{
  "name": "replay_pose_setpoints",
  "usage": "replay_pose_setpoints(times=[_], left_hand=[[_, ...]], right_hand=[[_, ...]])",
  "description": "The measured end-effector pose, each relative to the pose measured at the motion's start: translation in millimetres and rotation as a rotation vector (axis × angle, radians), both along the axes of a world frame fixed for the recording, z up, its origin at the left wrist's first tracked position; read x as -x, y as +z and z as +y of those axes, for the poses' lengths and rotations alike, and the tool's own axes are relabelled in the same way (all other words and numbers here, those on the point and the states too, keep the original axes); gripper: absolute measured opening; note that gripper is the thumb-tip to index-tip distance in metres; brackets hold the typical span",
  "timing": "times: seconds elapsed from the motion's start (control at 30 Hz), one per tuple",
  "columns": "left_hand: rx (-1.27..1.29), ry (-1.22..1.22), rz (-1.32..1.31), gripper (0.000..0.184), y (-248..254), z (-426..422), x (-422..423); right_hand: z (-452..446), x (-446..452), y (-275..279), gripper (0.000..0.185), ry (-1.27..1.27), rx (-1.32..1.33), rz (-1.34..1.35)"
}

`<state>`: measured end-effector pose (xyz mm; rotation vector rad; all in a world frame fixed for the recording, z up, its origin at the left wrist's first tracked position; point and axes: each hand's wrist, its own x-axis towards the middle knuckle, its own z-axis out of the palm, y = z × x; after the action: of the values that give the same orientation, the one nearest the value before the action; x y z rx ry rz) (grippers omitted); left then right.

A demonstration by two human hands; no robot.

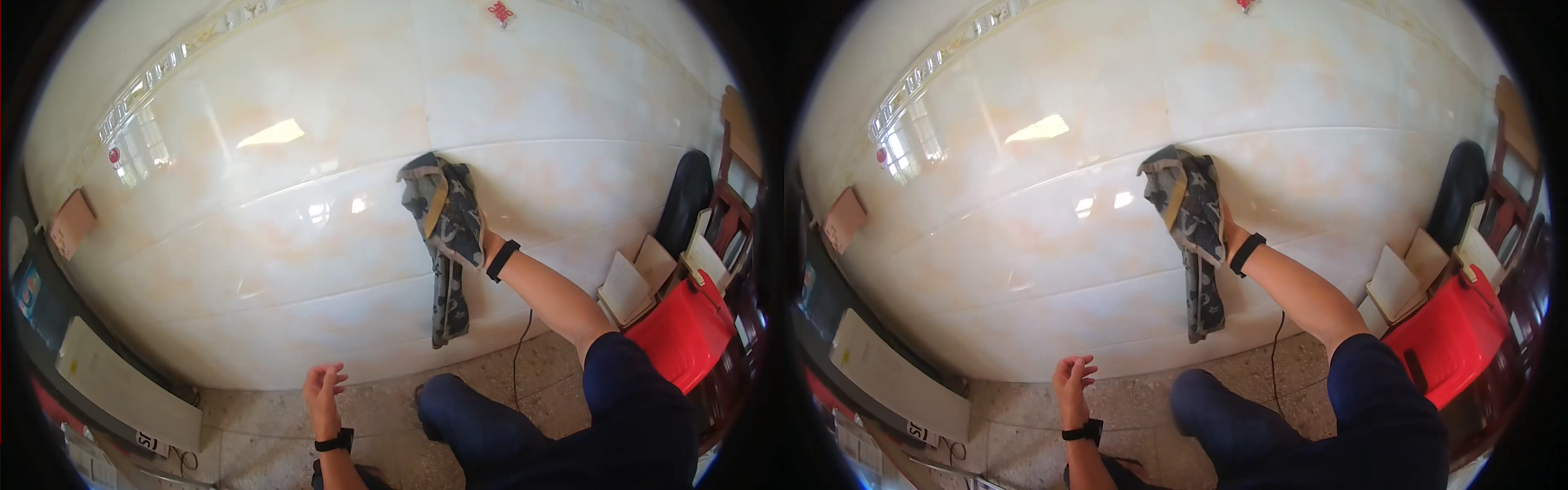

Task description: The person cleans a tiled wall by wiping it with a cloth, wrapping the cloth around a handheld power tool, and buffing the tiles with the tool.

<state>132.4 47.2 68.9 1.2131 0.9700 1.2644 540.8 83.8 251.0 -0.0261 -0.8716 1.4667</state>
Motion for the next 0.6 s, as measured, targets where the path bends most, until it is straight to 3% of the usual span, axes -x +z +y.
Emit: replay_pose_setpoints(times=[0.1,0.2,0.27,0.37,0.43,0.47,0.5,0.53,0.57,0.6], left_hand=[[-0.008,-0.006,0.005,0.020,1,-2,3],[-0.009,0.011,0.006,0.020,2,-5,10],[0.004,0.036,-0.011,0.020,5,-8,14],[0.016,0.042,-0.034,0.020,1,-7,20],[0.001,0.047,-0.019,0.022,-5,-2,23],[0.005,0.046,-0.023,0.021,-5,-2,22],[0.013,0.043,-0.024,0.021,-5,-3,23],[0.012,0.045,-0.024,0.021,-5,-3,23],[0.023,0.052,-0.034,0.020,-5,-2,23],[0.031,0.062,-0.048,0.020,-5,0,24]], right_hand=[[16,6,47,0.062,-0.202,-0.161,-0.197],[37,16,132,0.057,-0.945,-0.745,-0.758],[65,18,182,0.053,-1.132,-0.961,-0.788],[99,40,227,0.052,-1.022,-0.992,-0.653],[81,73,236,0.053,-0.303,-0.501,-0.202],[76,88,238,0.055,-0.213,-0.390,-0.103],[79,90,235,0.050,-0.180,-0.349,-0.183],[91,89,226,0.047,-0.757,-0.723,-0.660],[103,88,217,0.044,-1.519,-0.941,-0.947],[97,84,223,0.046,-1.738,-1.011,-1.270]])
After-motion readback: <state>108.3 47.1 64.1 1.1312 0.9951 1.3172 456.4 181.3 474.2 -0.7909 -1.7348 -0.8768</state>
